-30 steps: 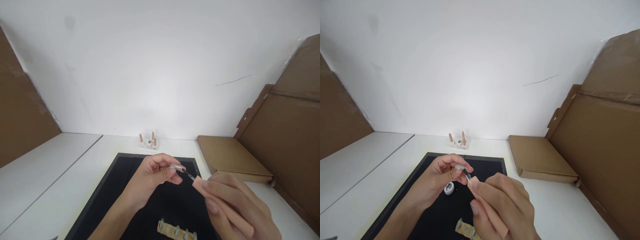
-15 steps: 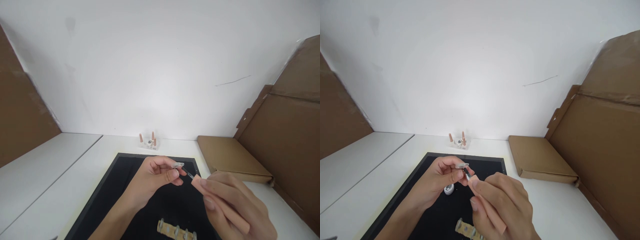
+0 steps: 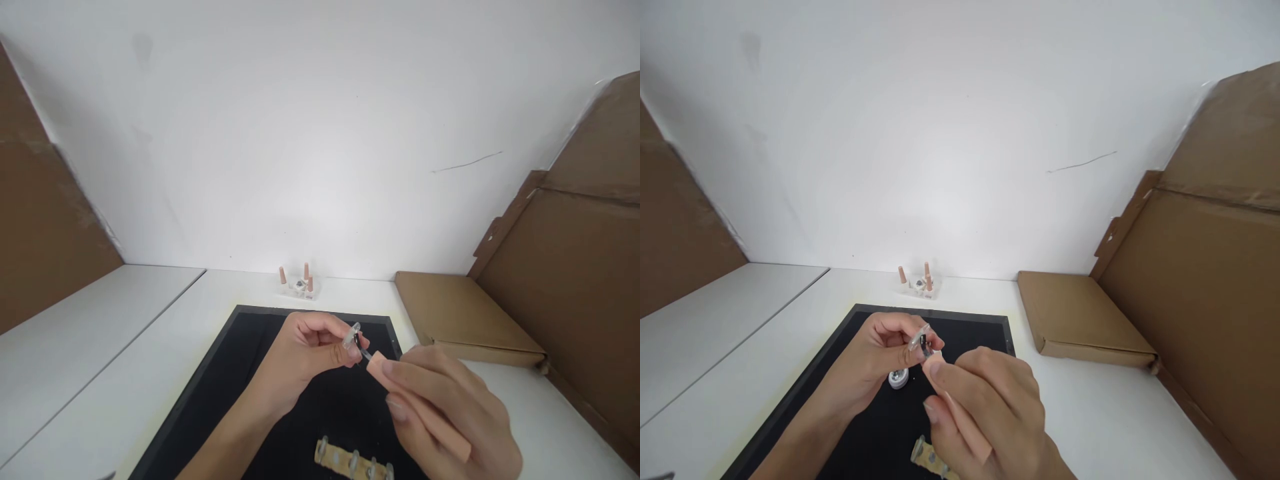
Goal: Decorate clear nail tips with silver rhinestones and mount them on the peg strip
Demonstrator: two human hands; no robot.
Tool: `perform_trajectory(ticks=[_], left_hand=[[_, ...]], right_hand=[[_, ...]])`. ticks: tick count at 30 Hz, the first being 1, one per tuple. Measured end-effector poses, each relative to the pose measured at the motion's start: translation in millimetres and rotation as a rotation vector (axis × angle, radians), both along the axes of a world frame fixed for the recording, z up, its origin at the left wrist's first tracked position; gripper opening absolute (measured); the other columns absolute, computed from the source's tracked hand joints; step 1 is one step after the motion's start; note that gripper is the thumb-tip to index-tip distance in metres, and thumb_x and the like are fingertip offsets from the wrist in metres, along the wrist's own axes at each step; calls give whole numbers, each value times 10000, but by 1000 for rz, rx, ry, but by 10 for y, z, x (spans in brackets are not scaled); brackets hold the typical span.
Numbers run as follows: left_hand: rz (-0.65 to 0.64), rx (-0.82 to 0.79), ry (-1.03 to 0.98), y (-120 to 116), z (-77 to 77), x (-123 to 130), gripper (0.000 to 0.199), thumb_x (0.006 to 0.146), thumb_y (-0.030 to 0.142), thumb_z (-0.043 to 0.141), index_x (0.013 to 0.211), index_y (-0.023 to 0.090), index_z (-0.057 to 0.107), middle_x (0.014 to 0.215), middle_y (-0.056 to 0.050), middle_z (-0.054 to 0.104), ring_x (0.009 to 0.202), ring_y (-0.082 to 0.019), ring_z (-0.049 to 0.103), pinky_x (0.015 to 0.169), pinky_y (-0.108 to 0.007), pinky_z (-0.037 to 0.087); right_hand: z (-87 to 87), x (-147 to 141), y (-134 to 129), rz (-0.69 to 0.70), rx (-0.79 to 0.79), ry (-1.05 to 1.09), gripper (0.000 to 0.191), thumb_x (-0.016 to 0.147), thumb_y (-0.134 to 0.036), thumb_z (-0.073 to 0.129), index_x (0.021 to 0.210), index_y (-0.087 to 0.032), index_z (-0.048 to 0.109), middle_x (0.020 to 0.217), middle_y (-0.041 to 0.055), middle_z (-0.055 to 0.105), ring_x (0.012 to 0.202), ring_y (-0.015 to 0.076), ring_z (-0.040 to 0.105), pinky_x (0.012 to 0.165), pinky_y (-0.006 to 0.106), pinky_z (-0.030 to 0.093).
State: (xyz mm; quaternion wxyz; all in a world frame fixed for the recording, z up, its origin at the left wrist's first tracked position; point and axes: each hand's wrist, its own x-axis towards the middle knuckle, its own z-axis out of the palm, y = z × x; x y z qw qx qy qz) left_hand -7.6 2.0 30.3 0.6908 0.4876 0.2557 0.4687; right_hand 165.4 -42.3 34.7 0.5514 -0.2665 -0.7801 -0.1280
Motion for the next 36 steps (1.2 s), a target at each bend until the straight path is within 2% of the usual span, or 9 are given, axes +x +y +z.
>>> perform_trajectory(ticks=[9,18,24,30,36], left_hand=[[50,-36,-18,36,25,22,135,618,101,873,574,167,763,630,5,753,651,-93,675,584,-136,513],[35,-6,-40,10,14,-7,126,628,98,864,583,156,762,660,3,758,637,-82,676,591,-134,518],[79,-49,-38,22,30,18,173,587,62,874,529,148,735,597,8,739,638,-97,694,598,-137,528],[68,-16,-36,8,18,0,157,583,96,880,541,146,737,614,7,729,640,-99,679,577,-143,512],[83,-20,-18,6,56,19,187,571,99,886,514,143,713,568,12,701,628,-110,671,594,-165,506]], right_hand=[[-27,-50,-38,43,-29,43,177,854,-96,527,953,-174,651,621,-1,642,473,119,594,417,238,505],[-8,2,-5,27,-8,8,243,809,-34,550,1002,-156,632,683,19,669,525,123,604,425,228,502],[-32,-30,-13,64,-9,68,161,846,-76,510,927,-146,630,601,-10,611,461,99,553,438,245,488],[9,22,-6,52,-34,25,266,787,-22,550,996,-158,642,678,17,668,519,124,612,431,228,512],[0,-7,-26,92,-65,25,260,792,-43,525,961,-181,666,617,-2,654,451,126,583,398,240,497]])
